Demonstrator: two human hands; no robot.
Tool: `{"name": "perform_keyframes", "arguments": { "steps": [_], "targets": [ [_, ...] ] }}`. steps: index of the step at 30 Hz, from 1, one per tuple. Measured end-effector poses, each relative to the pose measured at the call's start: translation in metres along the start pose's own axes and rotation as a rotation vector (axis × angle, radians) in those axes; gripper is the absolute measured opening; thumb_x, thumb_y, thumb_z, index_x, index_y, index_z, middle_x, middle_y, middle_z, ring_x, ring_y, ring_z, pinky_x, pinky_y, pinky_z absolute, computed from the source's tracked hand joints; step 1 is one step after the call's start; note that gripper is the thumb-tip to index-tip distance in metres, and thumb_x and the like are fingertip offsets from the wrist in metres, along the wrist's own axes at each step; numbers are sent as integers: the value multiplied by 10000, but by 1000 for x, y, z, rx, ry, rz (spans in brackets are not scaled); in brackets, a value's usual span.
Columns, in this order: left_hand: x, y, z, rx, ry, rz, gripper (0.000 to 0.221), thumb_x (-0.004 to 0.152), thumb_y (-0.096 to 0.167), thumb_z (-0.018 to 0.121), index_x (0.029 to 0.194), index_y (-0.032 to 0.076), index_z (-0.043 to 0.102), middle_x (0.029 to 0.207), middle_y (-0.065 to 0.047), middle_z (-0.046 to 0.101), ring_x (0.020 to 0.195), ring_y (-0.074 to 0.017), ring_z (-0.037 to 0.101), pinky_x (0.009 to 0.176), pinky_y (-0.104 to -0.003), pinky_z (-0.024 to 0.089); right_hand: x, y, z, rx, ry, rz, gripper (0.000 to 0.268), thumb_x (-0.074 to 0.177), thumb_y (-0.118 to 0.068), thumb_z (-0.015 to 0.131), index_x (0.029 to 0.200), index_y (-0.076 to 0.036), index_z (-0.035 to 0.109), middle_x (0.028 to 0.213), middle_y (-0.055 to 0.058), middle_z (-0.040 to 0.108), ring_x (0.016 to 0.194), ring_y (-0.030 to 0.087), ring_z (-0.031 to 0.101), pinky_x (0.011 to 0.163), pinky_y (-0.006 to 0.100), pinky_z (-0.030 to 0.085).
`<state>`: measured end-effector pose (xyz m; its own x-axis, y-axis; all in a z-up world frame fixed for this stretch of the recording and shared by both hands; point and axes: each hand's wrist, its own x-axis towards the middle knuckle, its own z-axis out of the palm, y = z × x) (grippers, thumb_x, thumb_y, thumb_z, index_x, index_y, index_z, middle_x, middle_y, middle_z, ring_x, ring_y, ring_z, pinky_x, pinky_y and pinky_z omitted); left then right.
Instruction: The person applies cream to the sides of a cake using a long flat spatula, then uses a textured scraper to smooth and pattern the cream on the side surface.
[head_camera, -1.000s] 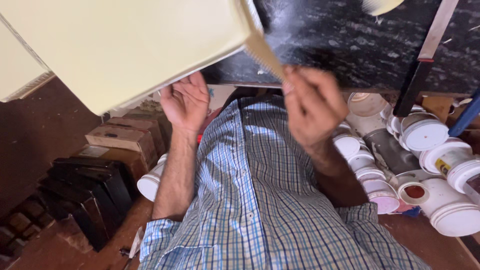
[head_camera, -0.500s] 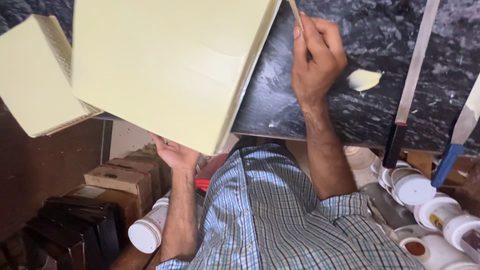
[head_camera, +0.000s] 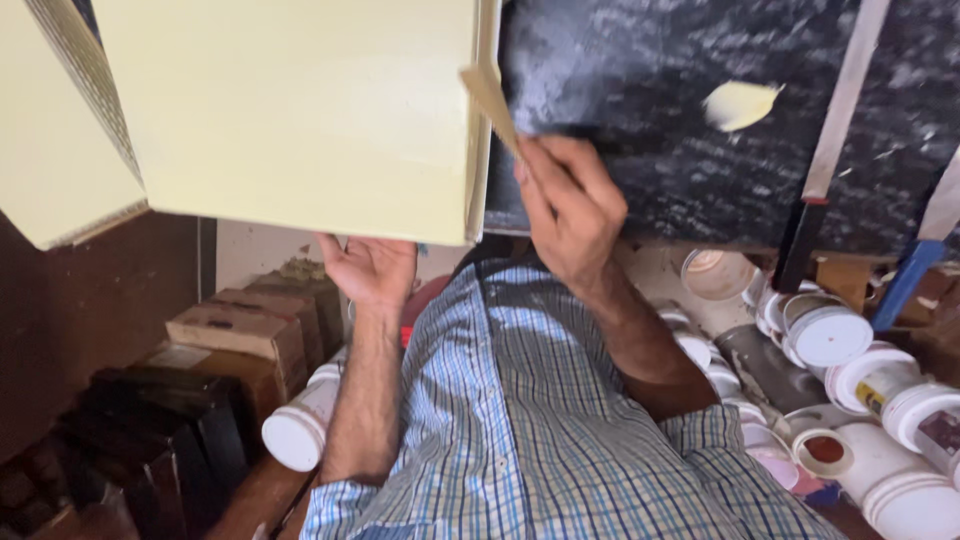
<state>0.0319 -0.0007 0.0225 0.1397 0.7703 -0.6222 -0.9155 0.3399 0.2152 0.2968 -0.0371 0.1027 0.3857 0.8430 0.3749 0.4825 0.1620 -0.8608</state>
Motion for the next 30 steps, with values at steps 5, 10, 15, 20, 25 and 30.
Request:
{"name": "perform_keyframes", "arguments": {
  "steps": [5,10,15,20,25,30],
  "targets": [
    [1,3,-4,7,-17,-6,639,1028,586,489,1384,68,605,1392,-103,656,1275,-228,642,1115,-441,523,-53,-40,-18,30,-66,36,271,925,120,735,1194,92,705,1109,157,680,980,253,718,823,328,607],
    [5,1,-9,30,-122,-75,616,1040,568,483,1393,80,610,1409,-100,655,1293,-223,634,1109,-415,531,-83,-57,-37,44,-155,41,287,876,130,725,1161,94,705,1123,164,671,1038,300,728,881,343,621],
    [10,-8,-16,-68,-183,-148,587,1087,560,456,1384,76,607,1423,-84,654,1299,-199,627,1170,-395,491,-91,-38,-62,-82,1,109,244,935,115,661,1164,49,718,1083,129,662,1030,299,726,896,369,614],
    [9,-31,-2,-90,-204,-217,545,1064,550,439,1314,102,624,1420,-83,647,1381,-255,583,1250,-461,422,-43,63,-91,-641,197,-69,282,971,88,643,1235,44,730,1170,210,643,1109,335,669,937,430,619],
    [10,-31,9,364,-160,-255,683,924,592,428,1330,85,640,1396,-148,644,1304,-342,593,1107,-477,452,-62,79,-62,-777,-209,-181,164,1040,-21,698,1187,1,767,1079,137,668,960,302,701,750,350,581],
    [15,14,-40,-77,-113,-118,672,1107,583,449,1443,9,546,1414,-167,605,1318,-326,609,1190,-482,467,-42,62,-52,-204,110,209,124,1073,-24,650,1130,56,725,1117,147,663,979,245,690,812,361,592]
  ]
}}
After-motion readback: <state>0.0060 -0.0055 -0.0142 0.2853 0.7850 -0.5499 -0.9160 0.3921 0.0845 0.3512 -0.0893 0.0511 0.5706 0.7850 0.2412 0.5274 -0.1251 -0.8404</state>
